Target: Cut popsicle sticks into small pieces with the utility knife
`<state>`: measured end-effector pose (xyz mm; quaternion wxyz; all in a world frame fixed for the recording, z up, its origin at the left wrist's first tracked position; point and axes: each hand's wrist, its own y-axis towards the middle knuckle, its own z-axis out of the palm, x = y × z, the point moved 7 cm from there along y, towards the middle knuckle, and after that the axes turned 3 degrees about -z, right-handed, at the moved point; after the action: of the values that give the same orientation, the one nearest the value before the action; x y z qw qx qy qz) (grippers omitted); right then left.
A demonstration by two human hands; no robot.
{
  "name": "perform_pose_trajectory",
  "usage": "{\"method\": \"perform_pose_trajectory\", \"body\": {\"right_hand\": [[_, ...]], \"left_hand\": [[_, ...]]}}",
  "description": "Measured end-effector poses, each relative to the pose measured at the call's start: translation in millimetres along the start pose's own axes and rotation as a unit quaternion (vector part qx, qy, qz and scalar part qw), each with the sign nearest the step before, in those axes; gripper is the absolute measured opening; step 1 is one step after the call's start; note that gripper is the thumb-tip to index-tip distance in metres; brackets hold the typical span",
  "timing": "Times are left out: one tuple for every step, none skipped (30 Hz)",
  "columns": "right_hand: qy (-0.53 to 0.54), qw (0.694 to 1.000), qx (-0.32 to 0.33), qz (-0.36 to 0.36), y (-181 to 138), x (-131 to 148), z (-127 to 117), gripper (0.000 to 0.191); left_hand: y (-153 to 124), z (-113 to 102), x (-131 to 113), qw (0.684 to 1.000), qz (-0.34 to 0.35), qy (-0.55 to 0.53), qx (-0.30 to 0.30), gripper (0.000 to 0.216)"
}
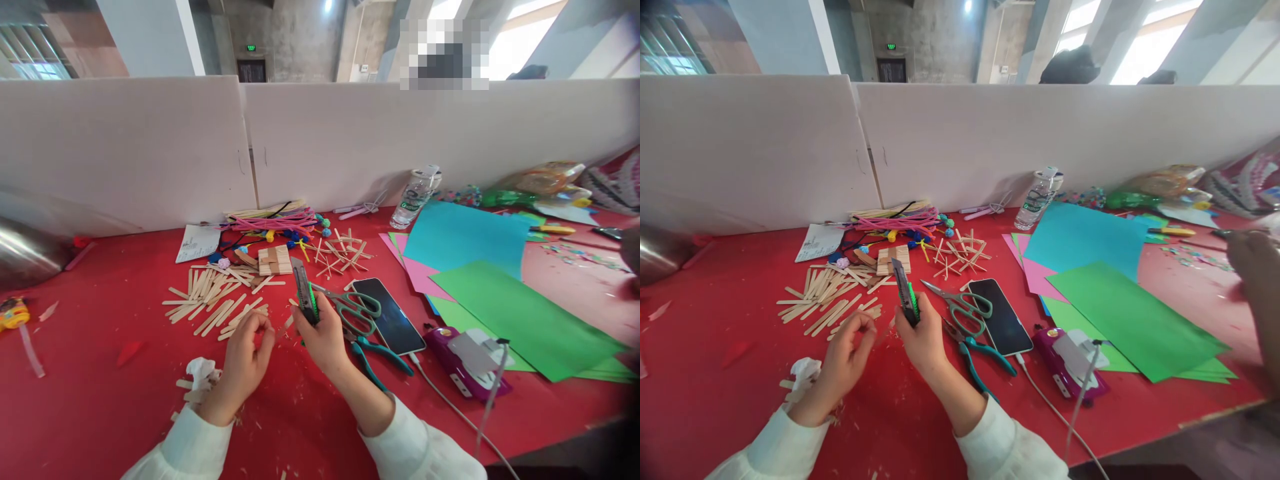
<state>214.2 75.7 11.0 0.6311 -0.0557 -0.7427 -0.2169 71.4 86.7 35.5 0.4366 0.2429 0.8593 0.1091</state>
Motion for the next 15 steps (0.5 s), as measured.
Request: {"method": "perform_pose_trajectory", "body": {"right_hand": [[0.007,1.000,0.001,0.004,0.6,0.4,-0.2,0.014],[0.015,1.000,0.004,0.010,1.0,0.8,0.2,0.015],[0.026,1.000,0.008,0.017,1.2,0.9,1.0,0.015],[0.037,0.999,0.015,0.023,1.1,1.0,2.2,0.015],[0.047,0.998,0.022,0.028,0.8,1.1,3.4,0.016],[0.055,0.998,0.027,0.032,0.5,1.1,4.4,0.015],[0.059,0.997,0.031,0.033,0.1,1.1,5.1,0.015],[0.060,0.997,0.032,0.032,-0.1,1.0,5.3,0.015],[0.057,0.997,0.031,0.030,-0.3,0.7,5.0,0.014],[0.050,0.998,0.028,0.028,-0.4,0.4,4.6,0.014],[0.040,0.999,0.024,0.024,-0.6,0.1,4.0,0.013],[0.030,0.999,0.020,0.020,-0.8,0.0,3.5,0.013],[0.019,1.000,0.016,0.015,-1.2,0.0,3.1,0.013],[0.009,1.000,0.013,0.008,-1.7,0.6,2.9,0.013],[0.000,1.000,0.012,0.001,-2.4,1.5,3.0,0.013]], "left_hand": [[0.3,-1.4,1.8,1.000,-0.010,-0.006,-0.003,0.018],[0.6,-2.2,3.3,1.000,-0.018,-0.009,-0.004,0.022],[0.8,-2.4,4.6,1.000,-0.025,-0.010,-0.002,0.026],[0.8,-2.1,5.6,0.999,-0.030,-0.014,0.001,0.029],[0.7,-1.6,6.1,0.999,-0.032,-0.020,0.005,0.029],[0.3,-1.1,6.3,0.999,-0.030,-0.030,0.006,0.027],[-0.1,-0.9,5.9,0.999,-0.025,-0.039,0.005,0.022],[-0.6,-1.0,5.1,0.999,-0.017,-0.045,0.001,0.016],[-1.1,-1.2,4.0,0.999,-0.006,-0.044,-0.004,0.011],[-1.6,-1.3,2.6,0.999,0.006,-0.035,-0.009,0.008],[-1.9,-1.1,1.3,1.000,0.018,-0.021,-0.011,0.006],[-2.2,-0.7,0.1,1.000,0.027,-0.006,-0.012,0.005],[-2.3,-0.4,-0.8,0.999,0.033,0.008,-0.013,0.005],[-2.2,-0.3,-1.5,0.999,0.037,0.020,-0.015,0.006],[-2.1,-0.5,-2.2,0.999,0.041,0.030,-0.018,0.006]]}}
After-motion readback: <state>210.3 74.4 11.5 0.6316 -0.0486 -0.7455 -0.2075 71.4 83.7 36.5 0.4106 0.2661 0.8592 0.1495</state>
